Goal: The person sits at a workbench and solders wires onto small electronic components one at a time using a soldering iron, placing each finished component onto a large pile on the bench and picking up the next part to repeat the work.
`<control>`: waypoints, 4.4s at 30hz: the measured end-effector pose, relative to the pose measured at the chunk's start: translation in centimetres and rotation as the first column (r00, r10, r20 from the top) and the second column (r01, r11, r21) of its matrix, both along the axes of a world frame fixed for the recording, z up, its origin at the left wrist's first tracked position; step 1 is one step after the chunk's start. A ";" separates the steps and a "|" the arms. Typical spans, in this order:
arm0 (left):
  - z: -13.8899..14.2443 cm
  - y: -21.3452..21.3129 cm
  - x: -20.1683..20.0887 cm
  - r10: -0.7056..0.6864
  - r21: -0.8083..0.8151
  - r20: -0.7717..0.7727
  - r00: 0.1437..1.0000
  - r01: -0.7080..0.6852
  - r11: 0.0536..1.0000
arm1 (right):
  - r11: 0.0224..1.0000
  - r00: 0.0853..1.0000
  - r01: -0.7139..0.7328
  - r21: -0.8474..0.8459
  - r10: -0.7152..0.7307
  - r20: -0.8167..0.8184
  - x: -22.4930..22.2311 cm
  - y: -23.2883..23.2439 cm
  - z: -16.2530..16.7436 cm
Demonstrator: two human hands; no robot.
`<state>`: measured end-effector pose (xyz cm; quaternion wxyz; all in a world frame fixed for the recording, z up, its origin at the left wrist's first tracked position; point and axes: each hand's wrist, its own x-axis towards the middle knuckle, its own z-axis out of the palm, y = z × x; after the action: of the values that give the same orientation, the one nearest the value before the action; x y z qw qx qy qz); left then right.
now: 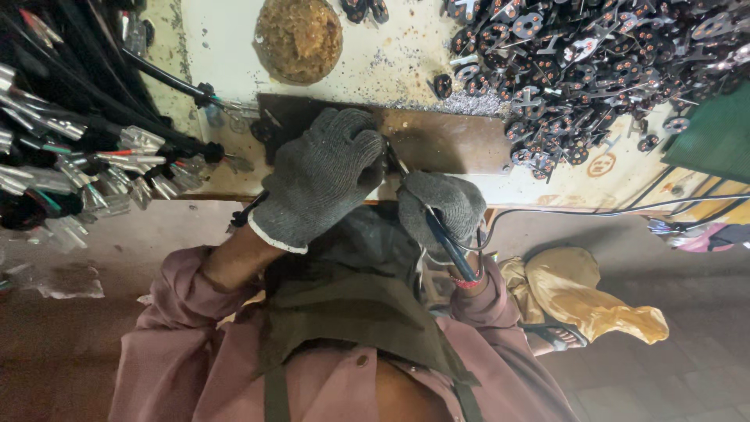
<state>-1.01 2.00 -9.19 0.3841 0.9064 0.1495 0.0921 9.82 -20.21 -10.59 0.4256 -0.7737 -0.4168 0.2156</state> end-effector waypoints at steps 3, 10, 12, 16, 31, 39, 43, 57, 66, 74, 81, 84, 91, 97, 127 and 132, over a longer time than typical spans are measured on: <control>0.0 0.0 -0.2 -0.004 -0.020 -0.031 1.000 0.004 1.000 | 0.997 0.996 0.020 -0.070 -0.026 -0.084 -0.5 -0.4 -0.1; 0.0 0.1 0.0 0.002 -0.053 -0.010 1.000 -0.003 0.999 | 0.969 0.952 0.224 0.099 -0.196 -0.234 -1.0 -0.3 -1.0; 0.3 0.2 0.3 -0.003 -0.072 0.008 1.000 0.004 0.997 | 0.914 0.887 0.390 0.107 -0.343 -0.309 -0.7 0.1 -0.3; 1.4 1.0 -0.2 0.014 -0.089 0.011 1.000 -0.013 0.996 | 0.830 0.878 0.462 0.313 -0.478 -0.031 -0.6 0.7 2.4; 1.9 2.3 -0.8 0.133 -0.043 0.066 0.989 -0.131 0.991 | 0.943 0.883 0.285 0.170 -0.328 0.337 3.2 7.8 5.0; 1.0 2.2 -1.2 0.121 -0.052 0.072 0.990 -0.118 0.992 | 0.947 0.888 0.318 -0.034 -0.286 0.361 1.8 4.8 4.1; 1.1 2.3 -1.1 0.109 -0.051 0.053 0.993 -0.106 0.993 | 0.975 0.941 0.195 -0.105 -0.156 0.300 1.8 5.1 4.7; 1.3 0.4 0.9 -0.020 -0.027 -0.039 0.999 0.019 0.999 | 0.978 0.979 0.169 -0.125 -0.152 0.138 2.1 6.0 6.4; 0.4 -0.2 0.7 -0.015 0.007 0.044 0.999 0.015 1.000 | 0.985 0.941 0.038 -0.167 0.021 0.338 -0.3 3.3 0.6; 1.0 -0.6 -0.1 0.039 -0.012 -0.055 0.998 -0.039 0.999 | 0.994 0.987 -0.016 0.110 -0.002 0.163 0.1 3.8 0.9; 4.2 -1.3 -3.9 0.152 0.185 -0.150 0.977 -0.123 0.975 | 0.717 0.778 0.614 0.329 -0.477 -0.409 -1.7 3.2 -1.6; 9.6 1.0 0.1 0.052 0.250 -0.194 0.980 -0.002 0.968 | 0.648 0.732 0.670 0.361 -0.658 -0.177 -1.1 2.9 -3.0; 16.9 0.2 9.1 -0.030 0.525 0.315 0.949 -0.147 0.838 | 0.710 0.771 0.631 0.313 -0.619 -0.151 -1.5 2.4 -3.1; 10.3 0.7 2.3 -0.163 0.254 0.298 0.940 0.087 0.963 | 0.722 0.775 0.624 0.298 -0.619 -0.125 -1.8 3.7 -2.0; 7.5 7.5 -6.4 0.738 0.221 0.340 0.582 -0.813 0.539 | 0.875 0.858 0.434 0.214 -0.474 0.196 -1.2 4.0 -0.4; 10.3 1.4 0.0 0.757 -0.535 0.107 0.645 -0.605 0.591 | 0.507 0.732 0.682 0.528 -0.456 -0.507 -4.1 8.8 2.1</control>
<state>-1.03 3.41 1.06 0.5360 0.6322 0.4414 0.3438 5.71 -11.45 -8.52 0.7841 -0.6102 -0.1129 0.0073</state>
